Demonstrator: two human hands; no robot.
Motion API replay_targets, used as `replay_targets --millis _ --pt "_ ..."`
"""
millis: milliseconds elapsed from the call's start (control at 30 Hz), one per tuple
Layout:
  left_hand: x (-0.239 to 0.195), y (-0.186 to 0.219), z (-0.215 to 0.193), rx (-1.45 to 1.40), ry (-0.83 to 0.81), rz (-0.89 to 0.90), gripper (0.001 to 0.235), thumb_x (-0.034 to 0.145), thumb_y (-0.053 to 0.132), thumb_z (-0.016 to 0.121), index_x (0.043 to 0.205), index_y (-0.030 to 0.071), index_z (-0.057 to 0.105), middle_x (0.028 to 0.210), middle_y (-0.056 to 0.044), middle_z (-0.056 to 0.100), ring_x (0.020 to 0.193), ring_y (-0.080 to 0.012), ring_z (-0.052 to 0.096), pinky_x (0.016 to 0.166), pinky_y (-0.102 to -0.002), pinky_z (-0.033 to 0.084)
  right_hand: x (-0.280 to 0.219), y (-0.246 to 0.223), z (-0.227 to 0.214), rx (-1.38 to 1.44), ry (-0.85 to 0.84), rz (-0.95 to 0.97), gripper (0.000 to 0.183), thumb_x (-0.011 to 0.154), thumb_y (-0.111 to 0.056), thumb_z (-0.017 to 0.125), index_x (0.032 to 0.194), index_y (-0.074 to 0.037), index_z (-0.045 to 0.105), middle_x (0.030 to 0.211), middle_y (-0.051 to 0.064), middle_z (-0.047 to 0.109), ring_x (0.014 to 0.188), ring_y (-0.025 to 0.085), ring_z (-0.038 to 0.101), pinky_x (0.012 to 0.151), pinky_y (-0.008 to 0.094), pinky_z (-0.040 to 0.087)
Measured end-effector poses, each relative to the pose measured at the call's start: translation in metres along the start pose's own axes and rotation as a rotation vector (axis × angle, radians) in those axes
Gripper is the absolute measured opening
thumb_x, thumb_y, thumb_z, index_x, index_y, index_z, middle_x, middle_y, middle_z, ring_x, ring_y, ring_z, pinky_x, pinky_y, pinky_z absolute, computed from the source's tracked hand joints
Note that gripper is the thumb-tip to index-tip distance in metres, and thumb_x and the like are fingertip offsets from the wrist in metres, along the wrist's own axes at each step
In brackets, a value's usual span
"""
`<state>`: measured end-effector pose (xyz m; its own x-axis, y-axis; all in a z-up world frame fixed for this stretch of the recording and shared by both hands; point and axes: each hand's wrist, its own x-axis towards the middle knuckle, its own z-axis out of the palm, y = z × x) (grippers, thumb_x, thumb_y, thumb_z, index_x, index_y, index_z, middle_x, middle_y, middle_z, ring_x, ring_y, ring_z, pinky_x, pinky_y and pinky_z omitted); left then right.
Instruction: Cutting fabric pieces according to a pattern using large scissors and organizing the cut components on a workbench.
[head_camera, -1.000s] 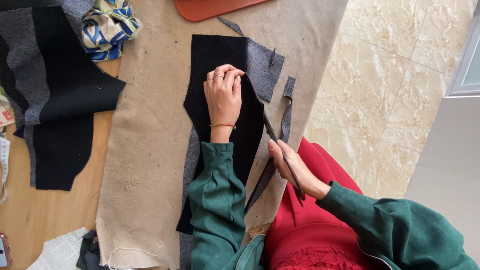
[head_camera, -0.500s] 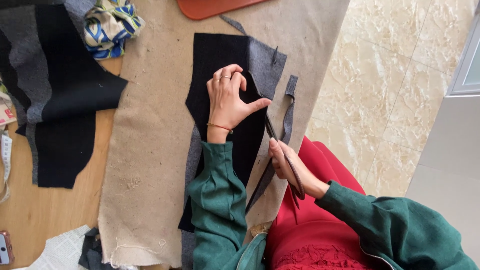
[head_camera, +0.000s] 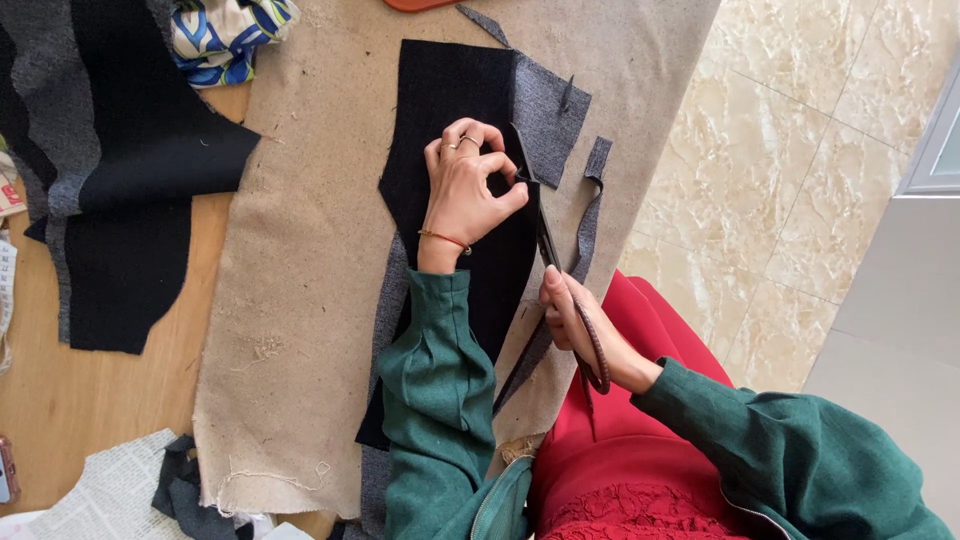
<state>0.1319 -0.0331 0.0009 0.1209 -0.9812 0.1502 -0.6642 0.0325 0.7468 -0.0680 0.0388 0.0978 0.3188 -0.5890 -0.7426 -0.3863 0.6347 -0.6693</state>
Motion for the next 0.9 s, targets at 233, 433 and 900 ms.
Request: replay_targets --millis 233,433,900 --pt "0.000 0.003 -0.005 -0.029 -0.001 -0.006 0.030 0.071 0.052 0.078 0.065 0.025 0.065 0.105 0.007 0.054 0.126 -0.0178 0.039 0.107 -0.044 0.025 0.001 0.001 0.002 0.023 0.004 -0.006 0.051 0.108 -0.057 0.036 0.090 -0.011 0.050 0.066 -0.008 0.021 0.047 0.003 0.026 0.039 0.016 0.023" --pt "0.000 -0.008 -0.002 -0.003 -0.033 0.010 0.015 0.074 0.037 0.075 0.071 0.024 0.067 0.107 0.007 0.056 0.131 -0.0151 0.041 0.108 -0.042 0.026 0.001 -0.001 0.006 0.022 0.023 0.003 0.051 0.108 -0.058 0.037 0.088 -0.012 0.049 0.065 -0.008 0.022 0.047 0.003 0.028 0.040 0.016 0.023" --pt "0.001 -0.016 -0.005 -0.126 -0.042 0.009 0.010 0.084 0.031 0.067 0.080 0.022 0.065 0.122 0.009 0.060 0.134 -0.0157 0.040 0.110 -0.041 0.027 0.012 0.012 0.011 -0.015 0.068 -0.027 0.055 0.105 -0.064 0.035 0.086 -0.014 0.049 0.063 -0.004 0.032 0.048 0.006 0.032 0.038 0.018 0.026"
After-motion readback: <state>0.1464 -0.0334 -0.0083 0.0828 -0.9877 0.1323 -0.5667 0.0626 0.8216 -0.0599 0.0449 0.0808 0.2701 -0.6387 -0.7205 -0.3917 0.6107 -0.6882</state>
